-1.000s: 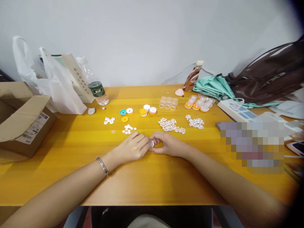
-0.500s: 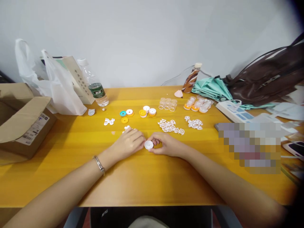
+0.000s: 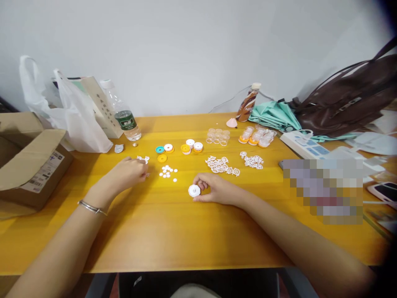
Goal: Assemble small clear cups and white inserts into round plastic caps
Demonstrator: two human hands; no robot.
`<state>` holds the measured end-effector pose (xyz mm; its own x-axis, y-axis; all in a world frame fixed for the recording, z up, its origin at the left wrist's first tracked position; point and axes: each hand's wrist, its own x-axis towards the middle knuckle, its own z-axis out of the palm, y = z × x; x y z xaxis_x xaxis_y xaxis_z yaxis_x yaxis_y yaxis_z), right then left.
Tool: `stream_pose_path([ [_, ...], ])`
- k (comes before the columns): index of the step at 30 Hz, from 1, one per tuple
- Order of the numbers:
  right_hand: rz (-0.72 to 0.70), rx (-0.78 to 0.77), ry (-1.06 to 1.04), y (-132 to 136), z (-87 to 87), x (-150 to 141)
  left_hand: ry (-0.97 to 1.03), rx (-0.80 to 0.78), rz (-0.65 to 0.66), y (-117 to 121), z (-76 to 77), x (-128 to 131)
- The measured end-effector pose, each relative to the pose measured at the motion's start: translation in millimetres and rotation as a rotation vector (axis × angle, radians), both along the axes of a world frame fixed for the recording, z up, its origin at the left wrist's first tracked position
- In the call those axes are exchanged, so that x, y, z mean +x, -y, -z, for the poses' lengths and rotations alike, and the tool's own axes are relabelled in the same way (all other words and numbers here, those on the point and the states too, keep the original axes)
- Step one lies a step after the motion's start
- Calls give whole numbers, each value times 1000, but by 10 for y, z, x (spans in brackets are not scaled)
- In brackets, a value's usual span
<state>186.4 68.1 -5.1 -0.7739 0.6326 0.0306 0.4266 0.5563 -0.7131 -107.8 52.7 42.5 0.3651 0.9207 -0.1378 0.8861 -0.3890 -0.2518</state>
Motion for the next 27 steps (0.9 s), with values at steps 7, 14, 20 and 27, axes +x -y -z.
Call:
stream_pose_path([
  [7,-14,12,-3,-14,15,7,56,-42,-8,29,-35,29],
  [14,4,-19,0,-8,11,13,309,84,175,57,42,175],
  [20,22,-23,-9,-2,-13,24,423,136,432,252,298,704],
  [27,-15,27,18,-58,-35,72,450,197,418,343,481,941],
])
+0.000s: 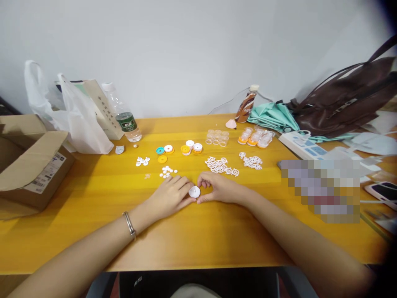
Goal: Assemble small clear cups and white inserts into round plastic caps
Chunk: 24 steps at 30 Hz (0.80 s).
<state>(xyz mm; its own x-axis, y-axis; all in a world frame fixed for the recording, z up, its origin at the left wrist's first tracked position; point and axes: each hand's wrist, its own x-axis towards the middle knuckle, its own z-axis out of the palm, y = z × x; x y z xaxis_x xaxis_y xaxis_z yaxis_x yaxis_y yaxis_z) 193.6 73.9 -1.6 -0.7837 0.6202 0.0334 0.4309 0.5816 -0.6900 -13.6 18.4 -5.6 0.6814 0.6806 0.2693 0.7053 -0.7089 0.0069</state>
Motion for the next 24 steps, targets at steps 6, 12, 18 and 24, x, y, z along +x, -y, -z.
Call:
stream_pose_path([
  [6,-16,-5,-18,23,-8,16,69,-51,13,-5,-6,-6],
  [12,118,-108,-190,-171,-188,241,115,-91,5,-6,3,-2],
  [18,1045,569,-286,-757,-129,1023,160,-86,21,4,13,3],
  [24,1135,610,98,-983,99,1461,248,28,-35,-80,-32,-69],
])
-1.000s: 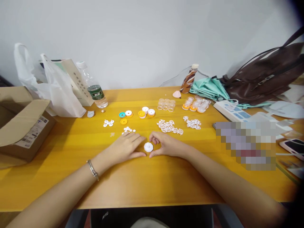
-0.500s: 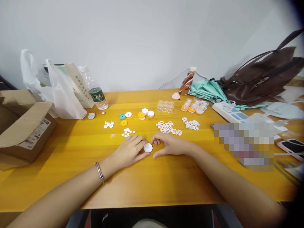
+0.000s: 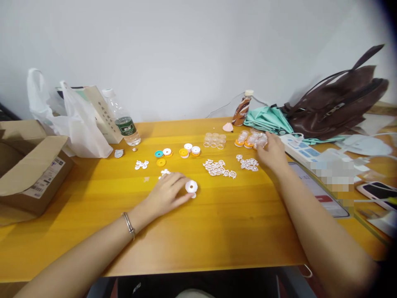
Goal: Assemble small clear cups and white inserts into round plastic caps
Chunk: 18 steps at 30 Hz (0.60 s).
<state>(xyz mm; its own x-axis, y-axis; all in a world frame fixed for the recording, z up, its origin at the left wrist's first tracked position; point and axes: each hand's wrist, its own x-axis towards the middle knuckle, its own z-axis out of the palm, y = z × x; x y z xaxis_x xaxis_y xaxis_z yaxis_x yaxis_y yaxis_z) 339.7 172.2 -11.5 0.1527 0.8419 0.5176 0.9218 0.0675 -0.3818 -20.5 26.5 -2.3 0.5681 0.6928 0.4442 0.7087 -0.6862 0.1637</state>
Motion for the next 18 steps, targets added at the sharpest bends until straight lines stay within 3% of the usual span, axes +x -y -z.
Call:
stream_pose_path([
  [4,-27,-38,5,-12,58,-22,104,78,-258,-229,-50,-295],
  [7,-35,-22,-6,-21,68,-12,92,-5,-506,-387,-77,-536],
  [9,-36,-21,-9,-26,69,3,47,-64,-597,-454,-82,-639],
  [18,4,-21,-47,-52,85,-28,5,-208,-625,-543,-52,-628],
])
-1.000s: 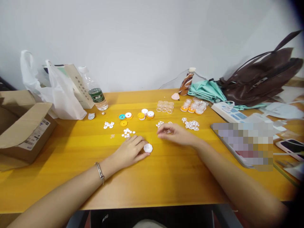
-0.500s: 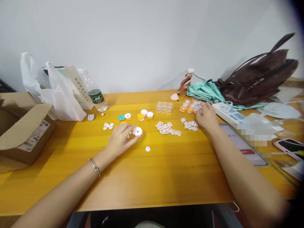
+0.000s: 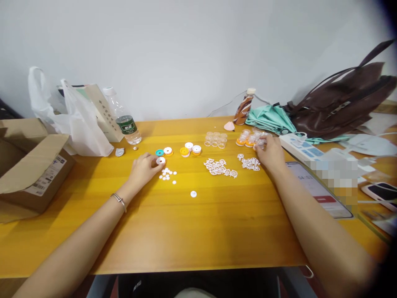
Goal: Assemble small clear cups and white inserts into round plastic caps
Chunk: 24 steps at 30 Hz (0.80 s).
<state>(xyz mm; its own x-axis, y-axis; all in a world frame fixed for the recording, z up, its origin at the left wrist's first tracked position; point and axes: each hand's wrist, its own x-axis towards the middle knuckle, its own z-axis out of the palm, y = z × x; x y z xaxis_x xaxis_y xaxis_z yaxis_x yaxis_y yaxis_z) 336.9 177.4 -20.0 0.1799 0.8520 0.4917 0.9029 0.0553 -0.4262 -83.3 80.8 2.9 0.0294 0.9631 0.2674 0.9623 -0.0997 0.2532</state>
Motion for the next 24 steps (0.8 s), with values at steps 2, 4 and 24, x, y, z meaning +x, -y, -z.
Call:
stream_pose_path([
  [2,4,1,3,-13,1,-8,4,3,3,-1,2,8],
  [4,4,4,2,-25,5,-12,7,17,6,1,2,11],
  [24,-972,-359,-247,832,-567,-755,19,18,744,516,-39,507],
])
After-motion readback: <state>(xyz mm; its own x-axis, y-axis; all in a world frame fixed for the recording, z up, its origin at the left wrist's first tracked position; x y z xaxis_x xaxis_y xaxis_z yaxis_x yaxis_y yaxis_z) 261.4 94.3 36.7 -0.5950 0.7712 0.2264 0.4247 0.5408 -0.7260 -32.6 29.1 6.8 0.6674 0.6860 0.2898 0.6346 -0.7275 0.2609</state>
